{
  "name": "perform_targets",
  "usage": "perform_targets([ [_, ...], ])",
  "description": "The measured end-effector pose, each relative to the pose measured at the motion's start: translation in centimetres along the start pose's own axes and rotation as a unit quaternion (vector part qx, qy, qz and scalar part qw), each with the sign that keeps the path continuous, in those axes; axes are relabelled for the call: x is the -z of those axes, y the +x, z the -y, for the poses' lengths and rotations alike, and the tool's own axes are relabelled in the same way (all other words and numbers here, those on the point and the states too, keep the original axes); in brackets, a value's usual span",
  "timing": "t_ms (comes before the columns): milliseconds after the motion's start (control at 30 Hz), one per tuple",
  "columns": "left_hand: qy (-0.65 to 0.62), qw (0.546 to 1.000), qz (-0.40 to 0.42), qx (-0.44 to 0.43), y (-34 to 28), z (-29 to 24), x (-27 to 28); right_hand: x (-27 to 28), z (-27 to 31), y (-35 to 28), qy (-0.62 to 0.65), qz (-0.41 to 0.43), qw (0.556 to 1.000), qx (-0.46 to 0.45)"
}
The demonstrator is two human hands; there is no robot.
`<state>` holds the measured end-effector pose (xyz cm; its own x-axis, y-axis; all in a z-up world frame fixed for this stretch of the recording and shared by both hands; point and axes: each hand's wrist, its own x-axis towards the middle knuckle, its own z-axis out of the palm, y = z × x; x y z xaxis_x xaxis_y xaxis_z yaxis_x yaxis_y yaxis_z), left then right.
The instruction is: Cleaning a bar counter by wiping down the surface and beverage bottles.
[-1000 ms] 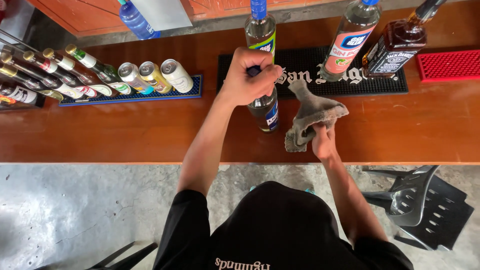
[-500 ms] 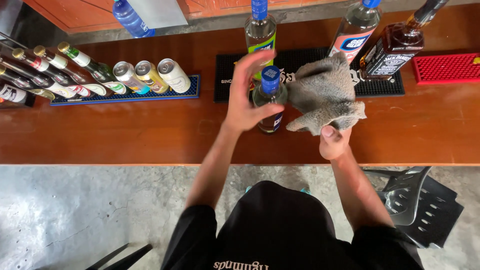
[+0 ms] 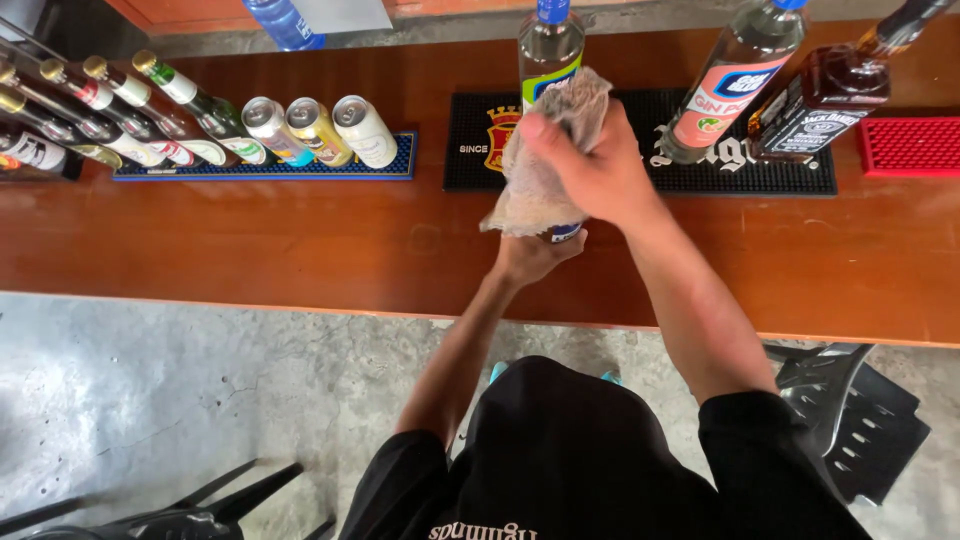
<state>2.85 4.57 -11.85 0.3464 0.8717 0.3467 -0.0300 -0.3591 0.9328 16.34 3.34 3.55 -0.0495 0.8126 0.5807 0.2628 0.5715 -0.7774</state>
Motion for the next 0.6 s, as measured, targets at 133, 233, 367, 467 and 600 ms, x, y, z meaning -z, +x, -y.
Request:
perform_targets([
  [133,-0.023,0.993,0.118,0.01,1.2,-0.2,1.7,1.1,-3.2,0.9,0.234,0.015,0.961,-0.144],
  [233,-0.052,0.983,0.175,0.032,2.5,-0.9,2.8,1.3,-3.8,1.4,0.306,0.008,0.928,-0.212],
  [367,-0.054,0.955,0.261,0.128,4.2,3.6,4.4,-0.3,-3.2,0.6,0.255,-0.069,0.947,-0.18],
  [467,-0.123,0.937,0.293,0.144,4.2,0.7,4.7,-1.8,-5.2,-2.7,0.043,-0.164,0.983,-0.067],
  [600,-0.123,0.964,0.231,0.043,2.9,1.1,3.9,-3.9,-6.8,-6.4,-0.045,-0.186,0.981,0.041],
])
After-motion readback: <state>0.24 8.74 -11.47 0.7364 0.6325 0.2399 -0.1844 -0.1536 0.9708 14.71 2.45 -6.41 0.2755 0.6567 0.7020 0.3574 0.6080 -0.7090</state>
